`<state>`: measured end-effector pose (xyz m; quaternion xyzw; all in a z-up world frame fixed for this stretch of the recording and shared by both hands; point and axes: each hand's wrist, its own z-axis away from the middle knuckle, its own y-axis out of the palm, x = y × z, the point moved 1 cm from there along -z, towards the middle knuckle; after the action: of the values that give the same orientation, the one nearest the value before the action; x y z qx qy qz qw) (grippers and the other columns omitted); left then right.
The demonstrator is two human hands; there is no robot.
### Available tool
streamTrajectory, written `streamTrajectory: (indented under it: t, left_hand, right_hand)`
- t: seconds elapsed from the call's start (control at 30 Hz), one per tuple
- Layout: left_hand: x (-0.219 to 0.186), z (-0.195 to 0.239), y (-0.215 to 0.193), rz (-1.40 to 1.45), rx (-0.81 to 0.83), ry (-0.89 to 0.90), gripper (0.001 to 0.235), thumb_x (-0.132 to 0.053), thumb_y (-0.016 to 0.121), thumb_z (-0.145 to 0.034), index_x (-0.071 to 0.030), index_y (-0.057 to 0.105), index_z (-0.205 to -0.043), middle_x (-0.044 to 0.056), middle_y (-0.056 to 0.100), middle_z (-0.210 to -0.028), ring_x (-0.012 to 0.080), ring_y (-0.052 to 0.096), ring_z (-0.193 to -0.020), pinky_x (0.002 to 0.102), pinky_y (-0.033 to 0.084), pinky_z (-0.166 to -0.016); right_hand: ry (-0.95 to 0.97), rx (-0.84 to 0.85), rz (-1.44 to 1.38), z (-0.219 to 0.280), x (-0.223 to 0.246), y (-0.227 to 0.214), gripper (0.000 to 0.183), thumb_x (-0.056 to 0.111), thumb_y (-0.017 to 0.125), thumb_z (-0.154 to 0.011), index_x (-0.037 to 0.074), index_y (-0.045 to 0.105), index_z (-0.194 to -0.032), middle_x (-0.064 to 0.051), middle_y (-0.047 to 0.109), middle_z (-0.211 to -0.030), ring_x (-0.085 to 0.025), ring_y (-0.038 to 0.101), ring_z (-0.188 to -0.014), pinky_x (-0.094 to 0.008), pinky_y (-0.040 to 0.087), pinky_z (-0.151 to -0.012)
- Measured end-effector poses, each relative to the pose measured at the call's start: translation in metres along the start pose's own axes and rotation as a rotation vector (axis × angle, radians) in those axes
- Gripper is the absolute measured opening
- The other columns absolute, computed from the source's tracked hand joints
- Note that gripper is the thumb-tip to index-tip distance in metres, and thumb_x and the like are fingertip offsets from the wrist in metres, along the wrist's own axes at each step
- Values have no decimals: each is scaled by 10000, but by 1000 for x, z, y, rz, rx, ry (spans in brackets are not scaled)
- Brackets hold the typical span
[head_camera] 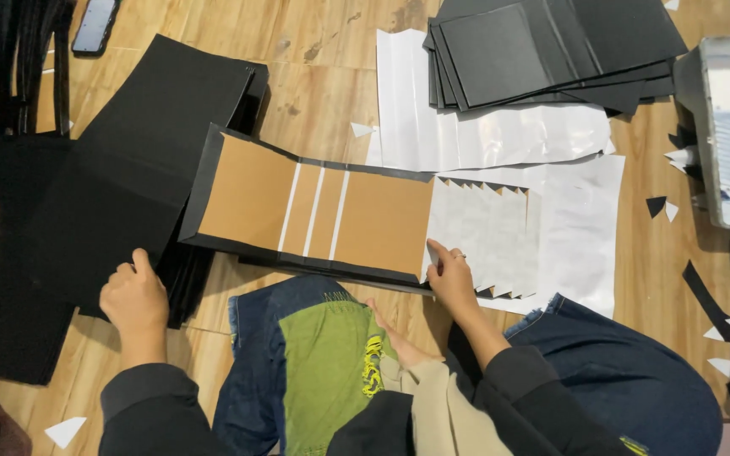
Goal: The person applies glue to the edges of folded paper sections using a roller, then places black paper sheets on top and presses them down. The person repeats this process for multiple paper sections, stacking the completed items on the floor.
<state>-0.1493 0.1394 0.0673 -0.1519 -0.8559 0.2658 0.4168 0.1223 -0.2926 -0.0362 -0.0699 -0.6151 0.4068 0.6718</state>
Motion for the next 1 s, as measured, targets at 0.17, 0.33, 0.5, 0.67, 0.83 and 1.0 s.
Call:
streamTrajectory:
  t: [0.17, 0.33, 0.5, 0.67, 0.83, 1.0]
  left_hand:
    - [28, -13, -11, 143, 136, 17, 450, -359, 757, -716, -266, 618, -1133, 44, 524, -837, 228, 544, -725, 337, 427, -496]
    - [63, -26, -12, 115, -39, -101, 271, -235, 687, -921, -270, 698, -1189, 42, 613, -976, 238, 554, -727, 340, 418, -550]
    - [77, -29, -1, -31, -94, -90, 121, -301, 631, -990, -301, 670, -1103, -85, 624, -783, 93, 607, -595, 231, 425, -489]
    - [119, -52, 3, 243, 102, -294, 179, -193, 517, -1124, -100, 654, -1058, 106, 651, -815, 306, 636, -630, 413, 445, -471]
    - [127, -93, 3, 1124, 487, -578, 714, -392, 80, -1131, 138, 538, -1267, 352, 551, -1163, 462, 498, -1092, 473, 362, -872]
    - [58, -97, -242, 1252, -19, -572, 203, 17, 413, -1255, 61, 439, -1059, 170, 462, -1054, 289, 445, -1006, 439, 380, -954]
  right_hand:
    - [17, 15, -9, 3, 6, -4, 534, 113, 488, -818, 206, 500, -1344, -71, 450, -853, -238, 527, -728, -341, 447, -781]
    - [37, 30, -23, 6, 10, -8, 520, 121, 482, -834, 202, 498, -1347, -70, 452, -873, -225, 527, -750, -332, 447, -794]
    - [-3, 16, 5, 3, 3, -5, 535, 135, 484, -810, 207, 508, -1340, -81, 471, -863, -240, 546, -765, -347, 441, -810]
    - [-71, -23, 23, -4, -17, 7, 538, 143, 510, -797, 200, 513, -1331, -92, 471, -835, -276, 542, -764, -366, 438, -825]
    - [-88, -67, -24, 17, 7, 8, 559, 107, 571, -781, 107, 466, -1331, -128, 378, -1032, -305, 506, -916, -379, 421, -909]
    - [-472, 155, -328, 75, 131, -39, 644, 520, 602, -791, 128, 482, -1288, -105, 451, -1376, -283, 397, -1310, -458, 301, -1065]
